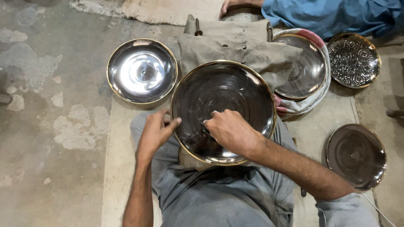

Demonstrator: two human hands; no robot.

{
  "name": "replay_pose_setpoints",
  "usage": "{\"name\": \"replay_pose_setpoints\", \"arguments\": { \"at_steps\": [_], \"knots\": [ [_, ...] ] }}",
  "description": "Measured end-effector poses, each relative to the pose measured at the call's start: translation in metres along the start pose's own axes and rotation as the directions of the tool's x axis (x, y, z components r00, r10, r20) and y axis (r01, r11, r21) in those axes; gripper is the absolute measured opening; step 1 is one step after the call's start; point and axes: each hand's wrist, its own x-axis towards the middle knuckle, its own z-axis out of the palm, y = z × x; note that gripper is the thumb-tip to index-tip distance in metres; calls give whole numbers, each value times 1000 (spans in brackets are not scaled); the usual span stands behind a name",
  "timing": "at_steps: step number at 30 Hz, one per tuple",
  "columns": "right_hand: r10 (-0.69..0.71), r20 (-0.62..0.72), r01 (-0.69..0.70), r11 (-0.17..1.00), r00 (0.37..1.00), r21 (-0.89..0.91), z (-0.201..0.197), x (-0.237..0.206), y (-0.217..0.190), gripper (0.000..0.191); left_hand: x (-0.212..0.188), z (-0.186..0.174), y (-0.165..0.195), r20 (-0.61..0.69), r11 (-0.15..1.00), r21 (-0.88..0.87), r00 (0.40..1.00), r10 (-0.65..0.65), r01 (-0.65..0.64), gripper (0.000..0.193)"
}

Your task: The person sits on the floor and uses a small tool to rub the interior surface of a large metal bowl with a gold rim. They rotate the bowl and continue rubbing the inside surface in circular motions.

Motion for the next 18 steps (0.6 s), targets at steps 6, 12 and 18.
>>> {"name": "replay_pose_setpoints", "arguments": {
  "at_steps": [6,12,18],
  "knots": [
    [8,-19,-8,999,1000,31,-1,-4,0,13,48,8,26,-288,980,123,940,185,-155,35],
    [21,16,-22,999,1000,34,-1,-2,1,14,-3,-4,18,0,981,191,1000,19,-18,38],
    [15,-4,-15,999,1000,32,-1,-4,1,14,17,-4,20,-63,986,154,997,-52,61,35]
  ]
}}
